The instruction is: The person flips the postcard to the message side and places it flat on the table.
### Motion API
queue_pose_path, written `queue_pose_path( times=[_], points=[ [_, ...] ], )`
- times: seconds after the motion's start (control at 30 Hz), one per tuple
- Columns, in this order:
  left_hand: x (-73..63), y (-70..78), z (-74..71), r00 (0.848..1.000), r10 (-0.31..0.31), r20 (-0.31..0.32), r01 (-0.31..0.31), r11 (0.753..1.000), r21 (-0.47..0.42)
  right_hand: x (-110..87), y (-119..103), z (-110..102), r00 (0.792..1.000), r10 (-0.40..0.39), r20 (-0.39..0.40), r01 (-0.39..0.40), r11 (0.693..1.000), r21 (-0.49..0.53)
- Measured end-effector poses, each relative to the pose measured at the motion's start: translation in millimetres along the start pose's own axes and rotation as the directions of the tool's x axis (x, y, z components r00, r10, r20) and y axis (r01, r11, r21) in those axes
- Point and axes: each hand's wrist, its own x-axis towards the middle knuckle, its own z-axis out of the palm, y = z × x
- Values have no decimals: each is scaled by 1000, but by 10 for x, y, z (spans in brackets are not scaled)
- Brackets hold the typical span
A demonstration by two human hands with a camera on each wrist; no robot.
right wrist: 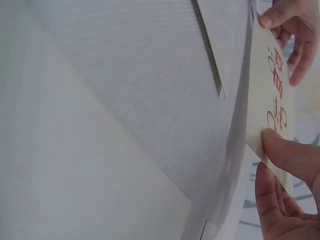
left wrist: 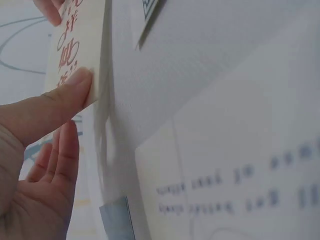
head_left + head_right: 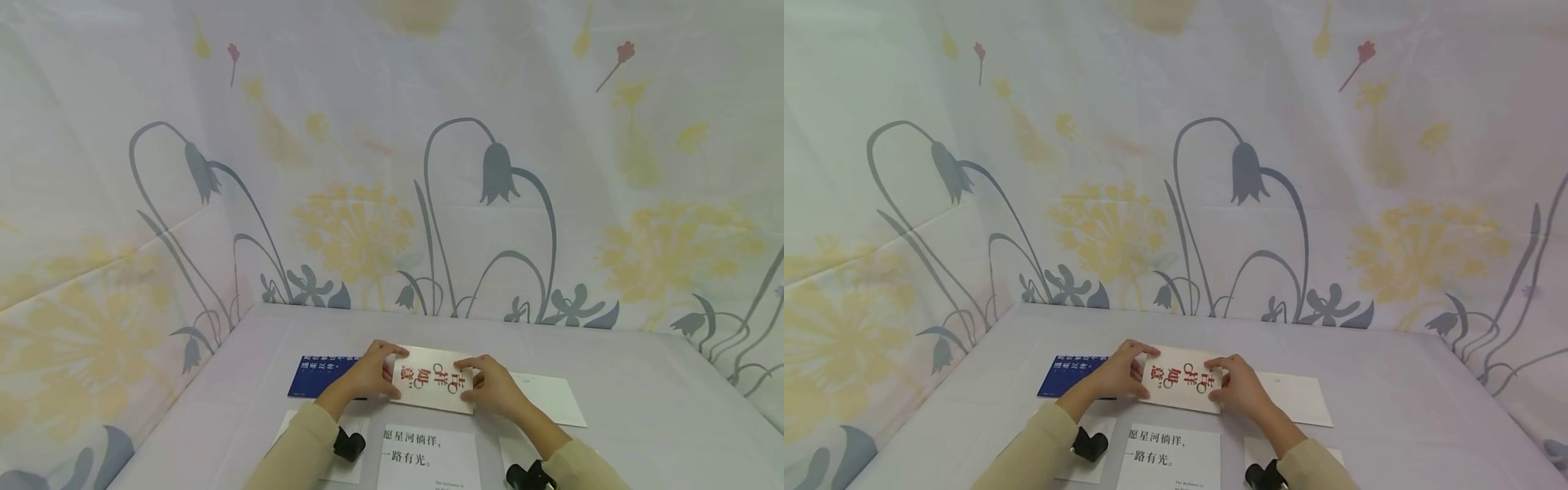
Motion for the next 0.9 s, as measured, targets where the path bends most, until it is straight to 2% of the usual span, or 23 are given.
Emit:
queue_pose_path(
  times=[0.1, 0.2, 0.37, 0.53, 0.7, 0.9],
  points=[
    [-6, 9, 1, 999, 21, -45, -23, 999, -29, -20, 16, -31, 999, -32, -42, 34, 999, 35],
    [-11, 20, 2, 996, 36, -83, -42, 996, -73, -31, 31, -56, 997, -31, -76, 37, 996, 82],
    [-34, 58, -12, 990, 45, -131, -65, 986, -153, -32, 48, -90, 995, 11, -96, 10, 977, 214],
    [-80, 90, -38, 983, 42, -176, -88, 961, -260, -37, 51, -105, 994, 74, -76, -45, 941, 335],
    [-105, 94, -38, 980, 30, -199, -95, 942, -323, -44, 48, -105, 991, 104, -79, -67, 924, 376],
    [-131, 126, -35, 975, -11, -222, -77, 920, -385, -42, 9, -107, 988, 111, -108, -65, 930, 361]
  ],
)
